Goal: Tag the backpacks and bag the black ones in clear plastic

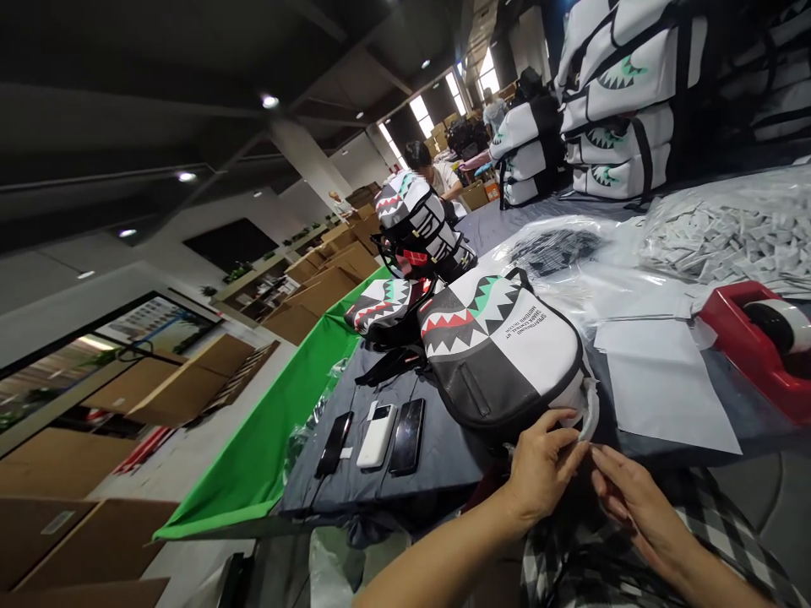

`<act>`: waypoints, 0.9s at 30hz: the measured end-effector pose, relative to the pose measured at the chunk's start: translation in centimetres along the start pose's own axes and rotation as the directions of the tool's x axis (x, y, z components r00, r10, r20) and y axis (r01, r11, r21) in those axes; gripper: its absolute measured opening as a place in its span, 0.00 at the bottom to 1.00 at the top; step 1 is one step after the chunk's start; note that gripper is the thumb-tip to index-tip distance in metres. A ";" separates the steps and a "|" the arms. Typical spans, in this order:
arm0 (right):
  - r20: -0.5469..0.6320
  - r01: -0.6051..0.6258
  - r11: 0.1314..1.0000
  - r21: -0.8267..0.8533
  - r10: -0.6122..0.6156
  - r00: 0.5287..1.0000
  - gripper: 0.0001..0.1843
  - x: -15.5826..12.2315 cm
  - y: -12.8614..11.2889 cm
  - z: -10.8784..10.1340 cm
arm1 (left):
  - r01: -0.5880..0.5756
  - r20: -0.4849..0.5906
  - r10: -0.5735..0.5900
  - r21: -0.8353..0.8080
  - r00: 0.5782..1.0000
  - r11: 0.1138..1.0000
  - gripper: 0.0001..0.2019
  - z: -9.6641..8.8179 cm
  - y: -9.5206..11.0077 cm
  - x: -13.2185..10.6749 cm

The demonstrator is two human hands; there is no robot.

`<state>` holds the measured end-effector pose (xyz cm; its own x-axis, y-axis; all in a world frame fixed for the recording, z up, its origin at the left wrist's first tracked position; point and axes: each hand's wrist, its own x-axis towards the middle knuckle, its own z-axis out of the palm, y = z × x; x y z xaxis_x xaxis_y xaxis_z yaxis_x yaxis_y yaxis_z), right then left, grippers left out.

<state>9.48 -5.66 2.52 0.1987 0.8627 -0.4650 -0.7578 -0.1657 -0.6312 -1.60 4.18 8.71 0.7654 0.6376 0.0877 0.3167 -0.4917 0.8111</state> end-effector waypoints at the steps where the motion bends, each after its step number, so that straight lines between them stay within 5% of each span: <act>1: 0.051 -0.022 0.999 0.045 0.019 0.999 0.30 -0.5 -0.1 0.0 | -0.021 -0.011 0.021 -0.005 1.000 1.000 0.11 0.1 -0.1 0.0; 4: 0.188 -0.106 0.961 0.254 0.058 0.980 0.25 -1.0 -0.6 0.3 | -0.085 -0.041 0.084 -0.024 0.996 0.996 0.14 0.1 -0.5 -0.1; 7: 0.300 -0.180 0.887 0.426 0.050 0.953 0.20 -0.2 -1.0 0.6 | -0.028 -0.055 0.027 -0.004 0.998 1.000 0.23 -0.2 -0.3 -0.1; 10: 0.368 -0.217 0.836 0.504 0.019 0.930 0.18 0.9 -1.2 0.2 | 0.080 0.061 -0.085 0.084 0.994 0.993 0.17 -0.5 0.2 0.0; 13: 0.335 -0.199 0.813 0.547 0.005 0.942 0.12 1.6 -1.0 -1.2 | -0.046 0.180 -0.016 0.337 0.983 0.940 0.17 -0.3 -0.2 -0.2; 15: 0.310 -0.196 0.817 0.543 0.022 0.951 0.08 1.6 -0.4 -2.4 | -0.287 0.238 0.182 0.551 0.954 0.784 0.21 0.2 -1.3 -0.5; 18: 0.284 -0.198 0.830 0.522 0.050 0.957 0.15 0.9 0.3 -3.9 | -0.569 0.393 0.463 0.750 0.794 0.337 0.24 0.5 -3.2 -1.3; 20: 0.249 -0.175 0.860 0.480 0.058 0.967 0.19 0.4 0.2 -4.4 | -0.571 0.442 0.529 0.815 0.725 0.101 0.24 0.2 -3.9 -2.2; 22: 0.177 -0.123 0.930 0.347 0.064 0.982 0.23 0.3 -0.6 -4.4 | -0.545 0.451 0.551 0.838 0.702 0.010 0.25 -0.8 -3.7 -3.3; 25: -0.028 0.010 1.000 -0.008 -0.010 1.000 0.28 1.2 -2.5 -3.7 | -0.541 0.356 0.664 0.836 0.658 0.089 0.25 -3.0 -2.2 -4.3; 27: -0.138 0.074 0.980 -0.185 -0.101 0.985 0.28 2.5 -3.9 -3.2 | -0.397 0.084 0.708 0.871 0.701 0.290 0.26 -4.9 -1.2 -3.9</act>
<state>14.88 -4.40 1.86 0.3582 0.8005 -0.4805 -0.6128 -0.1867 -0.7679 -7.67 5.19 10.20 0.8079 0.0493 0.5873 0.2758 -0.9123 -0.3028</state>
